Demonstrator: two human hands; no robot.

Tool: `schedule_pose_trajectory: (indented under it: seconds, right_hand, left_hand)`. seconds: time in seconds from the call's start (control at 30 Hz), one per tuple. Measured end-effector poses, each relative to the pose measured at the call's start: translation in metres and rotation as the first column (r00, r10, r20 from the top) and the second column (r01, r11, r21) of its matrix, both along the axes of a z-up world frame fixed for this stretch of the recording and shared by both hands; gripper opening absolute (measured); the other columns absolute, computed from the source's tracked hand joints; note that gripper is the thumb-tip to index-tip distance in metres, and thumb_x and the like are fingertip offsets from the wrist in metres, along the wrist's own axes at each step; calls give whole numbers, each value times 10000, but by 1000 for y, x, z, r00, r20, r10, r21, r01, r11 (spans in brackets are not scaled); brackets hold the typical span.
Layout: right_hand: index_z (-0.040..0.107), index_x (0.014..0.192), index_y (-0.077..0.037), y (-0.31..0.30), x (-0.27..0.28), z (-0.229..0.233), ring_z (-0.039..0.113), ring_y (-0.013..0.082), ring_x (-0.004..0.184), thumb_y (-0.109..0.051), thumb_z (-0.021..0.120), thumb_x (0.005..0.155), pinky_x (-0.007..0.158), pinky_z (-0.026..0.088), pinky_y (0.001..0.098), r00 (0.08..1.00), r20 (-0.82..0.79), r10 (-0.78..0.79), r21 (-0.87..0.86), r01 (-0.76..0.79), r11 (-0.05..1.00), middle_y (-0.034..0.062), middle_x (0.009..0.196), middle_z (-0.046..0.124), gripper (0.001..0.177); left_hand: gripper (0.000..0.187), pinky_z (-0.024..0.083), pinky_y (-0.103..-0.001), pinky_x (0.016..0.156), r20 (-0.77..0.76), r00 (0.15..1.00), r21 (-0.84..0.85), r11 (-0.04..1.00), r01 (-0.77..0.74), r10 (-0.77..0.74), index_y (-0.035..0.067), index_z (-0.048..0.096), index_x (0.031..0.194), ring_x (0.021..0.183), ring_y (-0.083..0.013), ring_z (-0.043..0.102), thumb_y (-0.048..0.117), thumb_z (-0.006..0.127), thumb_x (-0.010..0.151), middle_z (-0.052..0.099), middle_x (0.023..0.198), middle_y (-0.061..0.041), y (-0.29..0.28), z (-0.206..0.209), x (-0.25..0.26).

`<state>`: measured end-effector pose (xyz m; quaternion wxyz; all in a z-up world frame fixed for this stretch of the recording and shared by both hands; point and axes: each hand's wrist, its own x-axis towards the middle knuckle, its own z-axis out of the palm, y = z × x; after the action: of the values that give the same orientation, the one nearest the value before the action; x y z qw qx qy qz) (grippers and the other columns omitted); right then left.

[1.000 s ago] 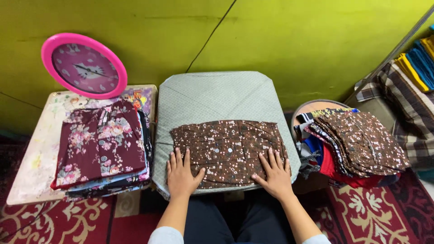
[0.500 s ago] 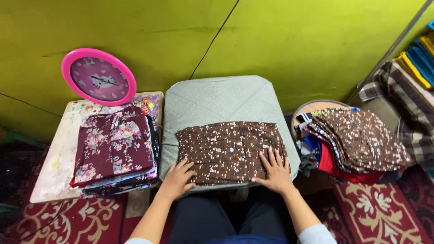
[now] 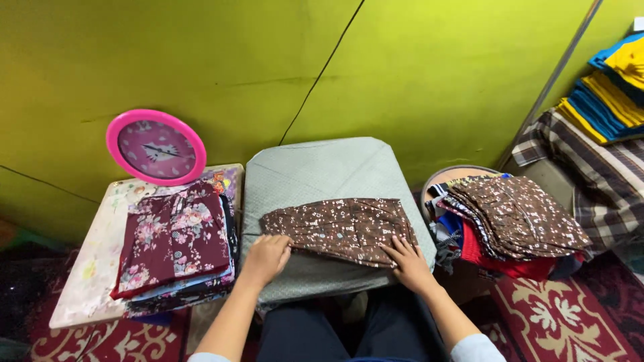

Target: Folding and stacking brown patterned garments in a retail setting.

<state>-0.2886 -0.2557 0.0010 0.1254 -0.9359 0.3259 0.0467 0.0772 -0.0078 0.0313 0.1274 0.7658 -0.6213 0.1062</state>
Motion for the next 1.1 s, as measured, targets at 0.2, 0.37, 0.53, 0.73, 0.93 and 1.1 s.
schedule_pose_trajectory:
  seconds: [0.2,0.37,0.53,0.73,0.93,1.1]
  right_hand:
    - [628,1380,-321,-37,-10,-11,535,315,1395,-72,547,858,1126,456,557,966,225,-123,231,70,970,57,1484,606,584]
    - [651,1312,-390,-91,3,-53,672,342,1216,-262,557,913,1068,519,510,973,108,-204,223,176,959,88,1199,767,429]
    - [739,1191,-240,-83,36,29,681,435,1141,-236,548,917,1023,536,551,966,122,-226,157,206,966,204,1102,770,333]
    - [710,1263,-275,-116,89,109,668,340,1169,-147,570,925,1026,534,505,777,574,-259,7,311,950,109,1207,724,387]
    - [708,1261,-154,-89,63,129,576,394,1293,35,606,915,1166,391,502,380,897,227,-267,54,962,160,1276,653,407]
    - [764,1128,-256,-72,8,38,662,388,1118,-47,667,853,963,531,503,713,607,350,-362,-144,921,136,1177,702,358]
  left_hand:
    - [234,470,-463,1051,-43,999,46,999,-27,29,256,670,1114,1048,-222,710,371,507,991,738,1013,-9,-9,47,3]
    - [185,538,-461,933,-186,980,66,996,-57,69,274,652,1071,986,-260,726,367,509,998,735,952,-27,-23,75,8]
    - [256,558,-467,904,-274,945,118,981,-152,180,194,691,1113,1029,-309,724,358,517,1023,753,1020,-94,-56,80,23]
    - [145,572,-483,832,-285,948,-244,946,-213,140,137,688,1027,928,-356,712,256,620,977,715,904,-113,-95,136,55]
    - [57,474,-480,1050,-4,999,-542,839,-45,51,207,658,1031,985,-241,673,176,638,987,670,971,12,-56,126,35]
    - [177,290,-648,1169,243,957,-228,950,212,-155,198,663,1119,1083,-188,637,249,578,972,695,1054,-9,-1,2,10]
